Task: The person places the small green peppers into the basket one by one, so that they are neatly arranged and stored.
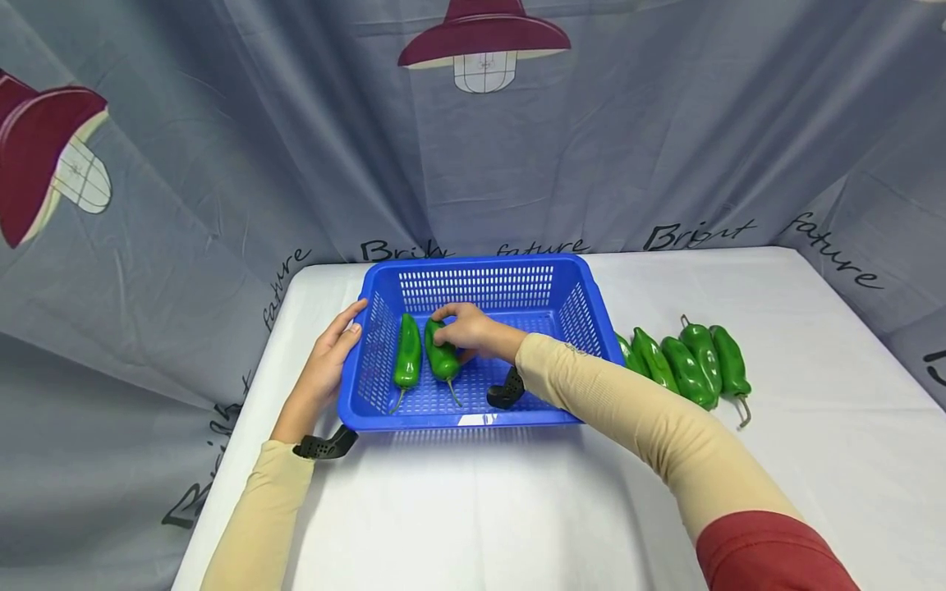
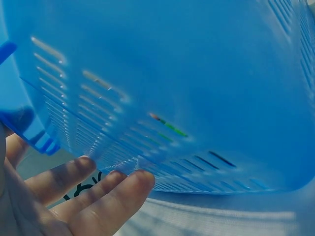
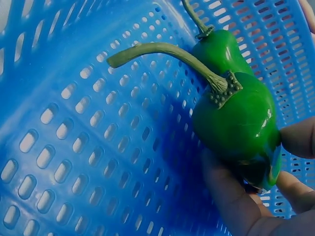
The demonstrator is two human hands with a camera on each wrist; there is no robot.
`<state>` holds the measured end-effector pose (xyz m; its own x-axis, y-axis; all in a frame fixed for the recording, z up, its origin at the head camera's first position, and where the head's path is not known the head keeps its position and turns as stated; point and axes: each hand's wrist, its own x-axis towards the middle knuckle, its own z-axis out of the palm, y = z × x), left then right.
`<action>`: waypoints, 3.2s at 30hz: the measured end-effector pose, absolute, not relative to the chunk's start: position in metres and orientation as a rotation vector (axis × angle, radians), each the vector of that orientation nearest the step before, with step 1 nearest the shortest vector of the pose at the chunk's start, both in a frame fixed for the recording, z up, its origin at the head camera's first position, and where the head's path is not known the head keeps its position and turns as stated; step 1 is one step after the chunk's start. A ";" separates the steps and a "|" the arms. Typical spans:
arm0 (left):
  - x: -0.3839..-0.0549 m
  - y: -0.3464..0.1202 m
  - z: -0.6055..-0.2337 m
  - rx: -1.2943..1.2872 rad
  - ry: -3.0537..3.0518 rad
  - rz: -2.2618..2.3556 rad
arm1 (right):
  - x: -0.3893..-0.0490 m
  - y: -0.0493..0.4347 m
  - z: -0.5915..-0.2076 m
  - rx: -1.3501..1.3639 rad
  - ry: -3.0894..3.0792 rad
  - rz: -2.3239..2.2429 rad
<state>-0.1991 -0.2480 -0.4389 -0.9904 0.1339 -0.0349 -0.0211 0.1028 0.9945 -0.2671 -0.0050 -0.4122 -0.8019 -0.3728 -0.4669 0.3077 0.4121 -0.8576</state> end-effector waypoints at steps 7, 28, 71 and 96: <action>-0.199 -0.248 -0.438 0.118 2.246 2.022 | -0.266 -0.008 -0.412 -0.037 2.006 -1.459; -0.199 -0.246 -0.438 0.102 2.252 2.012 | -0.269 0.020 -0.392 -0.049 2.024 -1.430; -0.195 -0.249 -0.434 0.090 2.253 2.009 | -0.225 0.368 -0.364 0.101 2.216 -1.488; -0.197 -0.246 -0.436 0.095 2.235 2.020 | -0.191 0.439 -0.411 0.297 1.882 -1.869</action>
<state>-0.1965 -0.2464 -0.4358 -0.9899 0.1320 -0.0521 -0.0385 0.1031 0.9939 -0.1911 0.4393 -0.4106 -0.8672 -0.1705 -0.4679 0.4667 0.0494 -0.8830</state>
